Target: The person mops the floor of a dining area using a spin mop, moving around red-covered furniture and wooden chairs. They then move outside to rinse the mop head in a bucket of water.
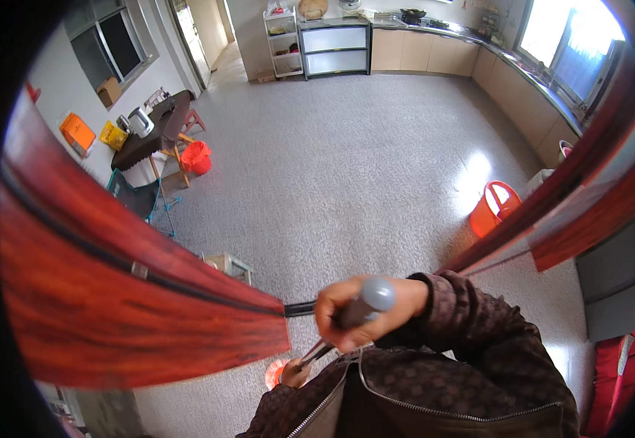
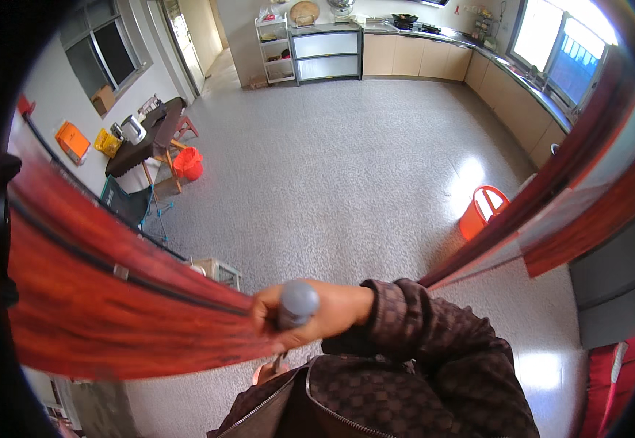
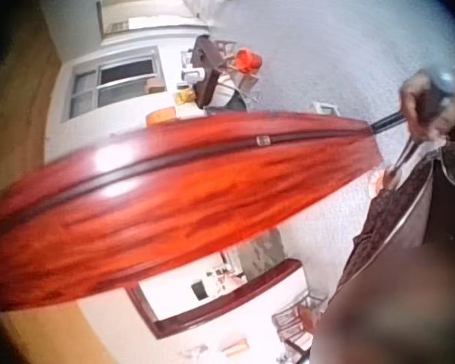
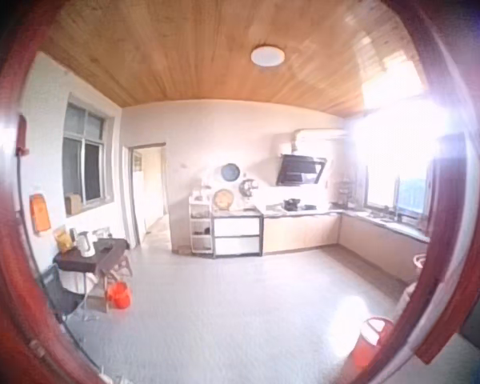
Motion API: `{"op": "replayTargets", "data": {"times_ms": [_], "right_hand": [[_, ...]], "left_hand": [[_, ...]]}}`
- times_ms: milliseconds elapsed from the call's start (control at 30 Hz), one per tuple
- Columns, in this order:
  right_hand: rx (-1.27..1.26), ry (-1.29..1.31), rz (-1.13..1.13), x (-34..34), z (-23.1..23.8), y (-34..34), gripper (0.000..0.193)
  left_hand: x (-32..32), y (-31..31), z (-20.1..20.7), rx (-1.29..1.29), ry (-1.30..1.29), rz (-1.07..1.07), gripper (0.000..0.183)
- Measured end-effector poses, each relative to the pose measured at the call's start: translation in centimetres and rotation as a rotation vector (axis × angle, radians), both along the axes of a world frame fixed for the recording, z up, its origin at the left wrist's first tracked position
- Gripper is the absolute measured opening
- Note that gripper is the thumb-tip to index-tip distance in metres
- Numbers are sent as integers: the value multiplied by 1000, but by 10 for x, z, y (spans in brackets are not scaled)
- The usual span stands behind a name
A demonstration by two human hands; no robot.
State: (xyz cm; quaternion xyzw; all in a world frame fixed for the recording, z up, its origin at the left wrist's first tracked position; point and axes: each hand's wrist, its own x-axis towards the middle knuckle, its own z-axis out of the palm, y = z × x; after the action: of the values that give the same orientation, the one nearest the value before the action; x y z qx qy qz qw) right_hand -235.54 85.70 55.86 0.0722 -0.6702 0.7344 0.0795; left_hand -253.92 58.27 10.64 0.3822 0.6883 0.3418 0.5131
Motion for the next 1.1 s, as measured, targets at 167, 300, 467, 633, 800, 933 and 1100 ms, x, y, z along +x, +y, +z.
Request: {"op": "replayTargets", "data": {"times_ms": [167,300,467,633,800,933,1100], "right_hand": [[-18,-152,66,-50,-47,162,31],[-8,-99,142,-49,-59,273,36],[-244,-137,-69,-70,-65,437,38],[-231,-115,-243,-125,-64,546,35],[133,32,-357,-141,-7,676,15],[279,446,-223,-139,87,757,3],[214,526,74,-174,156,856,10]], "left_hand": [[-7,104,-7,-115,288,127,25],[3,178,6,-296,268,146,36],[16,278,-9,-367,297,168,39],[0,357,-31,-254,322,133,41],[-38,502,-9,-315,107,327,36],[-80,628,48,-342,-22,442,33],[-158,770,78,-128,189,284,32]]}}
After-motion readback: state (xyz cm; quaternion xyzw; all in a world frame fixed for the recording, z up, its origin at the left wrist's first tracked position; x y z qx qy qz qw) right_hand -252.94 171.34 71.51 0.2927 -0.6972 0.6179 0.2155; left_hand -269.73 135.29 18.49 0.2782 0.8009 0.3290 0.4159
